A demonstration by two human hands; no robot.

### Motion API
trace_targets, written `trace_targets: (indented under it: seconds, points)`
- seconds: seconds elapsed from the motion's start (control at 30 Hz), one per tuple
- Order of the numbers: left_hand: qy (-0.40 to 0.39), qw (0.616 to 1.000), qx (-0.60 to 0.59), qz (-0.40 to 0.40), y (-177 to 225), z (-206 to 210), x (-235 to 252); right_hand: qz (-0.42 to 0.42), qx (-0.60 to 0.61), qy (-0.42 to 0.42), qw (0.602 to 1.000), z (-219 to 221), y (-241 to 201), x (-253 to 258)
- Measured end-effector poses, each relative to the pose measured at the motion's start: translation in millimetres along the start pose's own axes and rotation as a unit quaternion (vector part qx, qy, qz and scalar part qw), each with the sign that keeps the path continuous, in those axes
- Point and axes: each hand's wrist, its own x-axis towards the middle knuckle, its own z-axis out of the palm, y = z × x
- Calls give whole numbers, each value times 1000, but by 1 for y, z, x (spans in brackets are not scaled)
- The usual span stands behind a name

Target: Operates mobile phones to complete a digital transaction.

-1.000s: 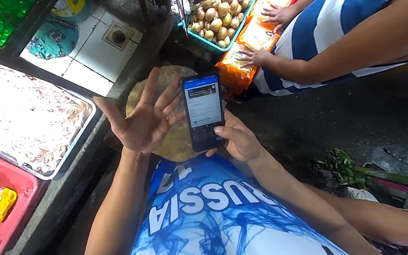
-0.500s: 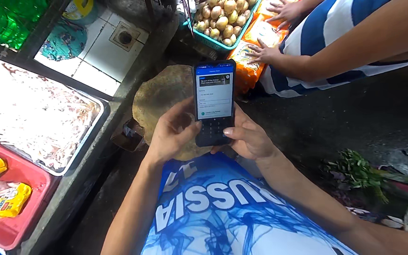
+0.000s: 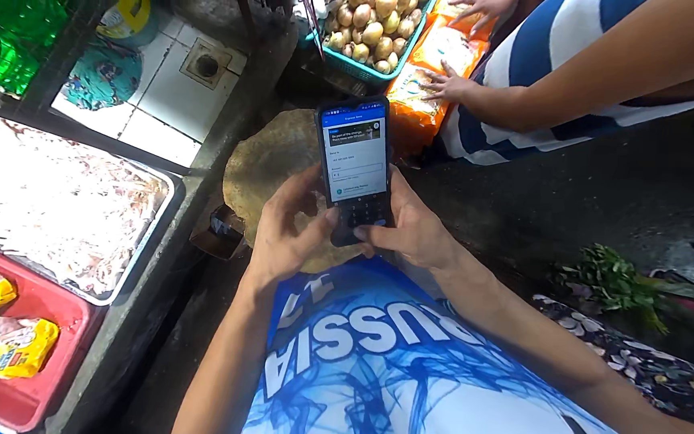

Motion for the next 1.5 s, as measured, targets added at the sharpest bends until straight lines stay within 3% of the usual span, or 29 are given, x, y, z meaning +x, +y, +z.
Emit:
trace_targets:
  seconds: [0.4,0.87,1.03,1.23,1.37,1.5]
  points:
    - [-39,999,-32,7,-13,-7,-4,16,-37,40,998,12,3,-7]
    - [-181,977,-107,39,-29,-22,3,-21,86,43,995,27,12,-42]
    - [-189,979,-70,28,-17,15,19,-22,135,54,989,-8,6,-61]
    - [-158,986,-46,-4,1,95,40,-44,134,5,990,-87,1,-85]
    - [-135,989,-49,-28,11,146,47,-73,63,40,995,-133,-3,-98]
    - [-115,992,-27,-40,24,175,52,-46,140,85,985,-152,-12,-110]
